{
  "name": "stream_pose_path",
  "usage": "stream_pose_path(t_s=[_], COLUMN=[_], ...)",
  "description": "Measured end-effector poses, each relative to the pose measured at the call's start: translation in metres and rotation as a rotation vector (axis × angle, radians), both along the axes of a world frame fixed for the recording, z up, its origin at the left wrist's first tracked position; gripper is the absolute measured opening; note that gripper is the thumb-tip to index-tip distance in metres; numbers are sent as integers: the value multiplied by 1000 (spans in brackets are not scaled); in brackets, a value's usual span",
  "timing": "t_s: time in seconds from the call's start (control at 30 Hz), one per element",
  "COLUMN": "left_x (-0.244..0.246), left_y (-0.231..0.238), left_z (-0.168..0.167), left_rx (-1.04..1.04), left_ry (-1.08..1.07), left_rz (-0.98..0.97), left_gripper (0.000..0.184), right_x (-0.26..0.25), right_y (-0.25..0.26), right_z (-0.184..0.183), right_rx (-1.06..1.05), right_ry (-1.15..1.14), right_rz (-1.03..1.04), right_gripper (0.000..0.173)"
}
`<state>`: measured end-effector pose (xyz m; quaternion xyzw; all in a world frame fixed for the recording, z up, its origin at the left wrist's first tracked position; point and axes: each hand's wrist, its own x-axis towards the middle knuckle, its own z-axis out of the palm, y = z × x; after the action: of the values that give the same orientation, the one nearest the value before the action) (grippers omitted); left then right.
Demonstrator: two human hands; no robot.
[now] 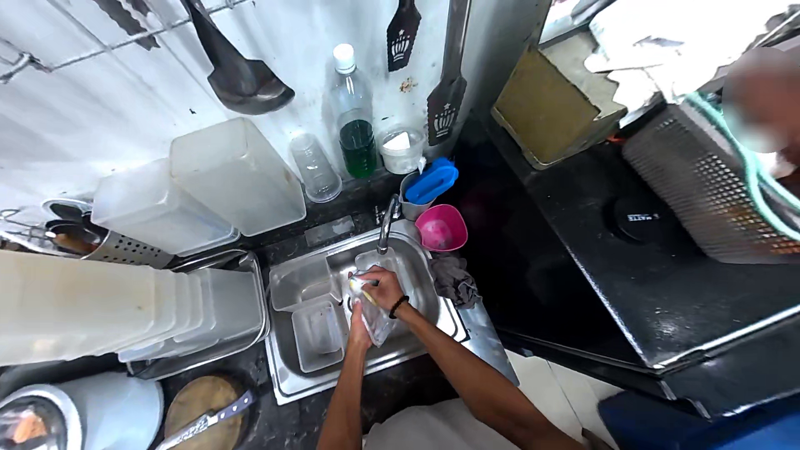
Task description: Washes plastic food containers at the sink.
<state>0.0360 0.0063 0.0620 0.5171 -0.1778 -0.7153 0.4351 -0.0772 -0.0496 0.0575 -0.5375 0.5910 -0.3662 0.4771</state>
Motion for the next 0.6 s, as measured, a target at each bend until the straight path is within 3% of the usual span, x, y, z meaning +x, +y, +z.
stream_pose_path(t_s=[0.1,0.23,0.4,0.5,0.6], left_x=[7,5,-1,-2,9], left_y=[-1,-10,-29,-37,-50], left_z=[-3,-4,-22,-24,-31], left_rx=[13,18,-48,-28,-175], left_ry=[-5,101,228,322,349], left_rz=[-54,3,142,237,180], left_gripper=[57,64,76,74,65], right_x=[0,0,25,15,-6], right_y=[2,15,51,65,82], right_z=[-6,1,3,10,15], right_rx=[-92,23,-126,-97,-157], right_ry=[-104,70,126,176,227], right_rz=[84,-15,-106,43,194], right_gripper=[26,29,30,29,28])
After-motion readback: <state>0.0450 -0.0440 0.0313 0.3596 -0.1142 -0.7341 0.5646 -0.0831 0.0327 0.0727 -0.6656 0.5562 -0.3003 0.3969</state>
